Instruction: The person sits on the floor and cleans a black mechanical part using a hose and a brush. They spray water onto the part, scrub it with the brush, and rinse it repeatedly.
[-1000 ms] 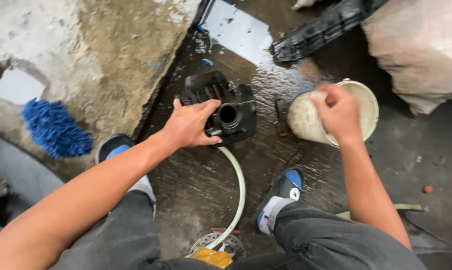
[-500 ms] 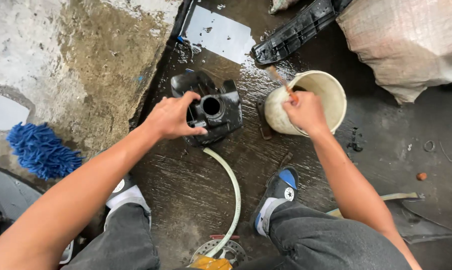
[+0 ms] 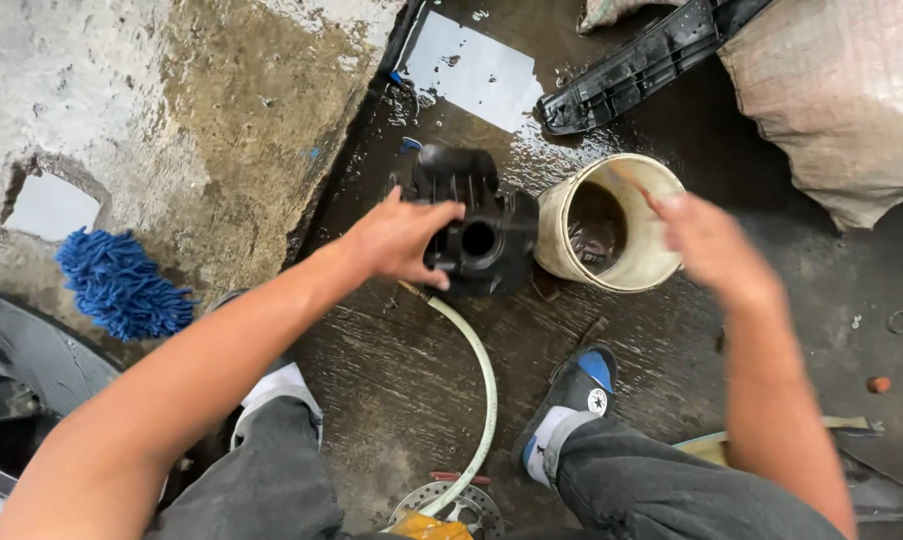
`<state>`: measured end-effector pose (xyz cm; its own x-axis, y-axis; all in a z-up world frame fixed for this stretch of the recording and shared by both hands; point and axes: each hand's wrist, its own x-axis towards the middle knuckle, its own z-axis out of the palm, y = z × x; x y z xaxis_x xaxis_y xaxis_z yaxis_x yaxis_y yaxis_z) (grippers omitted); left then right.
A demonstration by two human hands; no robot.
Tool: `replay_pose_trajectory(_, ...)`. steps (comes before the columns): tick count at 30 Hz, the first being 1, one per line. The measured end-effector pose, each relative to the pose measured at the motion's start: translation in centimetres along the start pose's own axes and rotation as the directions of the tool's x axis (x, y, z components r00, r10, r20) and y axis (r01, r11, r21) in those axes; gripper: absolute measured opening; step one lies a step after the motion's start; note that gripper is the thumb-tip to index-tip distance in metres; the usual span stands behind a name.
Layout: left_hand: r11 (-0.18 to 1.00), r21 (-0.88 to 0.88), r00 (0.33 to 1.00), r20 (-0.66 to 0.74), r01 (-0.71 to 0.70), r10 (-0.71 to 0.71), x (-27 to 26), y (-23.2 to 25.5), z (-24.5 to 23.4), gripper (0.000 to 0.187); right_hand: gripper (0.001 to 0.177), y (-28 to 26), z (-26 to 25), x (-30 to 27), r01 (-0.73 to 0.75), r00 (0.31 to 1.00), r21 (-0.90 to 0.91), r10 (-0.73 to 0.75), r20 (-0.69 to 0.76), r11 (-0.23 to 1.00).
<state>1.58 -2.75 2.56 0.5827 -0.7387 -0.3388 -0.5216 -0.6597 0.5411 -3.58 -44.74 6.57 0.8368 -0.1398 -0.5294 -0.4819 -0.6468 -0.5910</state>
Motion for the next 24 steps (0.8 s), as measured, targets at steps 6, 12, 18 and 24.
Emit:
replay_pose_trajectory(6,0.99,0.128,0.971,-0.222,-0.065,0.092,-3.3,-0.6,3.8,0.115,0.031,0.9,-3.4,0.3,-0.073,0.993,-0.814,0.114,-0.008,0.576)
replay_pose_trajectory(12,0.973,0.222,0.972,-0.235,0.066,-0.013,-3.6,0.0,5.2,0.117,0.025,4.4,6.5,7.3,0.077,0.996,-0.905,-0.001,0.084,0.418)
replay_pose_trajectory(18,0.978,0.179,0.98,-0.188,0.105,-0.071,-2.7,-0.7,6.1,0.111,0.028,2.5,7.9,5.5,0.148,0.989,-0.824,-0.062,0.137,0.547)
replay_pose_trajectory(24,0.977,0.095,0.959,-0.234,0.188,-0.162,-1.3,-0.2,6.2,0.109,0.03,-3.6,0.2,-5.5,0.119,0.968,-0.574,-0.224,-0.115,0.81)
